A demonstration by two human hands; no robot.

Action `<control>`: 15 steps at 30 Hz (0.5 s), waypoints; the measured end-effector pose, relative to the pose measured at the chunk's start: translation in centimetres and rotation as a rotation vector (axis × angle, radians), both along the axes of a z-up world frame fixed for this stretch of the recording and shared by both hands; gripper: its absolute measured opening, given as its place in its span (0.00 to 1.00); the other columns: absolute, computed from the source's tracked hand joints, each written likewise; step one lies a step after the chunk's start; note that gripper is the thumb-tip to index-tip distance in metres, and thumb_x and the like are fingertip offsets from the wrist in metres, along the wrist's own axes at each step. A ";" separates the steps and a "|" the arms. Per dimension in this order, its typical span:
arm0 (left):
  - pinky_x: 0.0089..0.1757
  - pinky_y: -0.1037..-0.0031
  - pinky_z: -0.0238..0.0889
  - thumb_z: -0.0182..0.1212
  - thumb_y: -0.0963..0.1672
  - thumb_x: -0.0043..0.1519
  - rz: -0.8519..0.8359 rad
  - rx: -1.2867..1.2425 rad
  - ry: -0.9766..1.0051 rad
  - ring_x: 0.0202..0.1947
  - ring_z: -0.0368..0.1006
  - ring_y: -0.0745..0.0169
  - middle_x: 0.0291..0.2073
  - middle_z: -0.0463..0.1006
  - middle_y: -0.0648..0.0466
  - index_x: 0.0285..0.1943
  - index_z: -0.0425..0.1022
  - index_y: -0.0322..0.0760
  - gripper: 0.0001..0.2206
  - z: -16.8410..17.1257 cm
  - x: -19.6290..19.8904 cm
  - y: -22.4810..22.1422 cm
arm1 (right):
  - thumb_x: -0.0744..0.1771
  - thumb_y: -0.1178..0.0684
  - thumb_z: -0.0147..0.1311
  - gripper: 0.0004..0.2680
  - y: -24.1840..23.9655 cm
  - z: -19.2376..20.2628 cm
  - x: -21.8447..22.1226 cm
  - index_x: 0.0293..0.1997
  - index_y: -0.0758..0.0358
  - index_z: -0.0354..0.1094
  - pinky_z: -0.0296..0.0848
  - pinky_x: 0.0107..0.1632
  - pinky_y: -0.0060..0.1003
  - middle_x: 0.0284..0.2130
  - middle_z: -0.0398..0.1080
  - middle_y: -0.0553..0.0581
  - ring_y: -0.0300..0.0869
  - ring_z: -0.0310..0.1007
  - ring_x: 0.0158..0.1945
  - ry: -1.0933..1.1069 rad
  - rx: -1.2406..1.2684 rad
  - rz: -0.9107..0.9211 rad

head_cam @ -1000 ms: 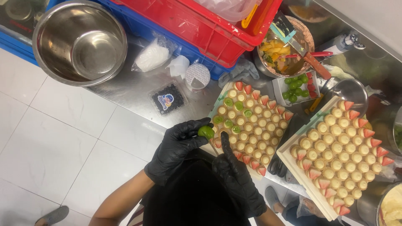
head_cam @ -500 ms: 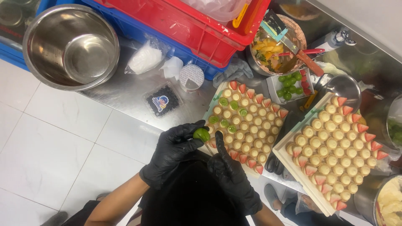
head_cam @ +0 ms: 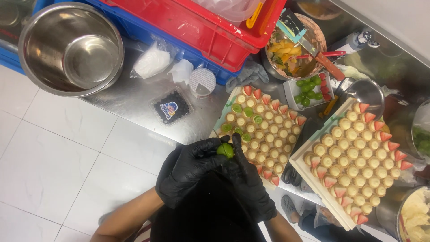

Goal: Cutting grapes and placing them on small tartlets.

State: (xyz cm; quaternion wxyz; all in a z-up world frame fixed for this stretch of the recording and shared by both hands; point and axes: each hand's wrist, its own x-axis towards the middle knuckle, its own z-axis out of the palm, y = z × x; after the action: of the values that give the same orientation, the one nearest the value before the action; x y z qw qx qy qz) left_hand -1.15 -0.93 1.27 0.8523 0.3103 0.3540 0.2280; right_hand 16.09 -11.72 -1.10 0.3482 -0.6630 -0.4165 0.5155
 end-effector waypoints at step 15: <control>0.49 0.76 0.73 0.64 0.37 0.58 0.046 -0.143 -0.011 0.49 0.77 0.65 0.51 0.81 0.49 0.66 0.72 0.33 0.24 1.5 0.1 1.7 | 0.70 0.59 0.50 0.21 1.2 -3.8 1.4 0.74 0.59 0.57 0.70 0.53 0.33 0.54 0.66 0.57 0.40 0.68 0.53 0.385 0.085 -0.109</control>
State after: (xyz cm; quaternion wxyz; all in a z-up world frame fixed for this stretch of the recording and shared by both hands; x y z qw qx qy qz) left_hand -1.02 0.75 2.78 0.8687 0.2389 0.3720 0.2234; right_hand 17.47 -10.48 -4.91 0.4767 -0.5584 -0.3271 0.5949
